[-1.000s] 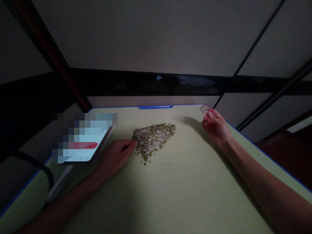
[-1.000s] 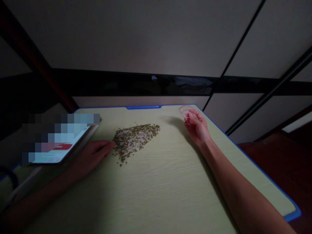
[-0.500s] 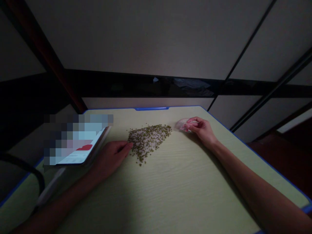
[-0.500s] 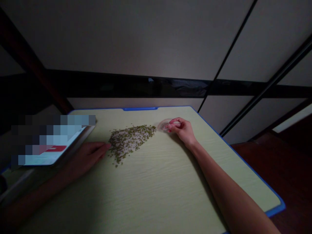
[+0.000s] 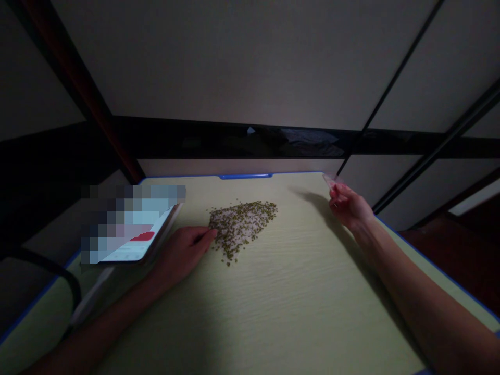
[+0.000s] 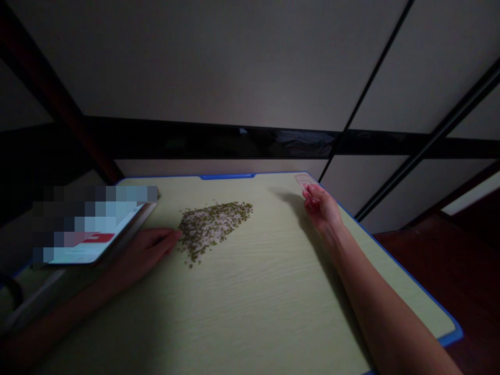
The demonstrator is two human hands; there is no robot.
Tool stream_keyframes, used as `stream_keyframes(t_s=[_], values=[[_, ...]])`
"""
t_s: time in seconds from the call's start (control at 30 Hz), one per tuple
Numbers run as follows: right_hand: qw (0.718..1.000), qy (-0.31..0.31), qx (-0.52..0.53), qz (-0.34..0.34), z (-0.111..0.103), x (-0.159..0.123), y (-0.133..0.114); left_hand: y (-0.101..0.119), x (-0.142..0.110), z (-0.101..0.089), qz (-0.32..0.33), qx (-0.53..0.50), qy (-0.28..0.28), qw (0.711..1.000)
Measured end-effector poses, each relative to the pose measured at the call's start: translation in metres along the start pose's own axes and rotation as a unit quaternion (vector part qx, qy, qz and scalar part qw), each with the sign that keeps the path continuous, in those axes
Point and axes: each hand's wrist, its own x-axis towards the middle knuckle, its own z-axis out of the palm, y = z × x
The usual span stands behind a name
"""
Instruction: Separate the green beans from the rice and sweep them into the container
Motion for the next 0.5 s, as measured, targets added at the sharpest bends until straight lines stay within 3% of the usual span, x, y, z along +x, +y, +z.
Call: stream_keyframes(t_s=[0.2, 0.37, 0.5], values=[[0.999, -0.014, -0.034, -0.024, 0.001, -0.001, 0.005, -0.002, -0.001, 0.000, -0.001, -0.004, -0.002, 1.000], [0.975, -0.120, -0.161, -0.092, 0.013, -0.012, 0.022, -0.002, -0.001, 0.000, 0.002, -0.006, -0.002, 1.000], [0.947, -0.179, -0.253, -0.081, 0.022, -0.024, 0.034, -0.001, -0.001, 0.000, 0.004, 0.000, -0.004, 1.000]])
